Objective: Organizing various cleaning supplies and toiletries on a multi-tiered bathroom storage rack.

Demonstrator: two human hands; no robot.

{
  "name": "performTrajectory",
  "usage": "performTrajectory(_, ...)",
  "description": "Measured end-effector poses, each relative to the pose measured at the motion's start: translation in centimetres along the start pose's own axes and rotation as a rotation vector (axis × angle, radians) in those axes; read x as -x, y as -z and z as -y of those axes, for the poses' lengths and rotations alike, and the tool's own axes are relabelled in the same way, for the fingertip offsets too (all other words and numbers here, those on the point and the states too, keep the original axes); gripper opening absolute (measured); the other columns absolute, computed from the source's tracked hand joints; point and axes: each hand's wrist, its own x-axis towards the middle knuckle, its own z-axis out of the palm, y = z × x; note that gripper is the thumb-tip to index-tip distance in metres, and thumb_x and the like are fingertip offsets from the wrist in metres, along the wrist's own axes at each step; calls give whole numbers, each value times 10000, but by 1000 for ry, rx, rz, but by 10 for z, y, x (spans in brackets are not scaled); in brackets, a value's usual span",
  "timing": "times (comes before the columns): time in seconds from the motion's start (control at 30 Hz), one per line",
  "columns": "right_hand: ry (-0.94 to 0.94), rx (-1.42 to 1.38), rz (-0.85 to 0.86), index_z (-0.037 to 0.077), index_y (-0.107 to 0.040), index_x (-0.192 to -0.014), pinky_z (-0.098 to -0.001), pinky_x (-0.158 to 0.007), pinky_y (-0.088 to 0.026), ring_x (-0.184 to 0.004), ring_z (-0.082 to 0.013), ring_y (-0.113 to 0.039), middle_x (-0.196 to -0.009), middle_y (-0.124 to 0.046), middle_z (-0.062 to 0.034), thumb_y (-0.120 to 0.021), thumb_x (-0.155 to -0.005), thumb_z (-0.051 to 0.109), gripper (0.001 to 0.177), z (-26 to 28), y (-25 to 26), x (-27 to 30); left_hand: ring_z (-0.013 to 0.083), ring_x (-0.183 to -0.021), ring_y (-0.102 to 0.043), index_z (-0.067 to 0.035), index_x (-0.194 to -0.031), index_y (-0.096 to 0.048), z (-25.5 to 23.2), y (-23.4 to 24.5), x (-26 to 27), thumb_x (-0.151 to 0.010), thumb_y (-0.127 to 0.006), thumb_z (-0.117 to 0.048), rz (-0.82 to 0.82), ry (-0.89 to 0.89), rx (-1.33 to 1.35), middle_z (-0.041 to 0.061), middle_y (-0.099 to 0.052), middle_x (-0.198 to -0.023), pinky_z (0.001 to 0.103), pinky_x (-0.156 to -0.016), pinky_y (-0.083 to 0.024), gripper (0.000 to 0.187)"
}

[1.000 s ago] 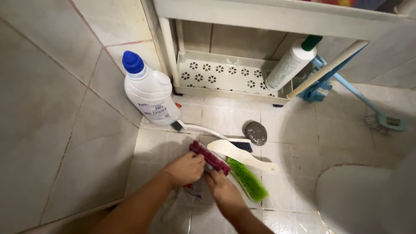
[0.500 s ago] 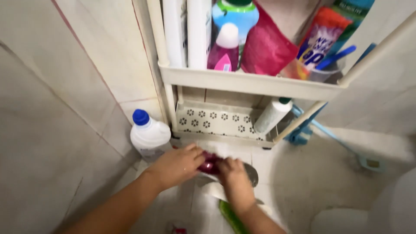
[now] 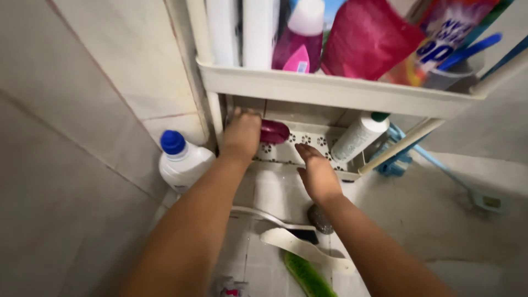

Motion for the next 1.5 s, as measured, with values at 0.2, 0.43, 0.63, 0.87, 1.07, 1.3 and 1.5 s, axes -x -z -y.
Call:
performTrajectory(0.2,-16,53,47,39,-494,-1460,-404,-1133,-411,-1360,-384,-491,-1512,-487,-194,-731,-784,-19,719,-32,-7,-8,347,-1182,-647,-21,-1164,-730,18,-46,-20,-1003,-521,6,36,152,85,195,-654,-1310,429,-976,-566,265)
performTrajectory(0.43,-45,75,37,40,-416,-1510,-407,-1145,-389,-1406,-377,-432,-1592,-392,-171,-716,-869,66,708,-41,-2,-19,339,-1191,-628,2,-1124,-732,39,-84,-37,-931,-571,26,90,170,-107,189,-675,-1231,404,-952,-563,252)
performTrajectory(0.63,-33,29,55,46,-410,-1519,-401,-1153,-377,-1414,-368,-428,-1591,-394,-166,-708,-865,53,719,-43,1,1,364,-1109,-679,54,-1137,-719,40,-103,-40,-965,-585,19,3,224,-87,247,-682,-1196,399,-944,-574,221)
performTrajectory(0.87,-91,23,44,71,-431,-1508,-399,-1144,-390,-1405,-365,-446,-1581,-419,-157,-713,-852,47,714,-56,15,27,423,-1319,-504,87,-1445,-463,46,-122,-19,-853,-646,-21,-139,24,107,282,-498,-1449,418,-1084,-449,630)
performTrajectory(1.07,-208,-106,-223,12,-613,-1285,-451,-1026,-478,-1196,-427,-589,-1289,-626,-226,-742,-784,35,518,-56,-4,93,421,-1233,-494,50,-1293,-558,-20,-68,67,-774,-618,-19,-253,-276,211,264,-544,-1340,468,-1019,-429,527)
performTrajectory(1.3,-516,-284,-196,38,-685,-1016,-380,-862,-576,-951,-317,-709,-1038,-689,-137,-732,-808,23,214,-58,-18,203,311,-1083,-577,-46,-1043,-663,-93,-22,175,-799,-628,-13,90,-591,285,138,-647,-1119,452,-906,-467,249)
performTrajectory(1.5,-393,-165,38,61,-704,-1065,-414,-918,-518,-1046,-348,-640,-1110,-682,-127,-747,-716,-40,366,-57,-13,242,308,-1185,-559,-56,-1080,-629,-91,-53,215,-824,-592,-33,246,-638,103,140,-614,-1209,468,-985,-452,259)
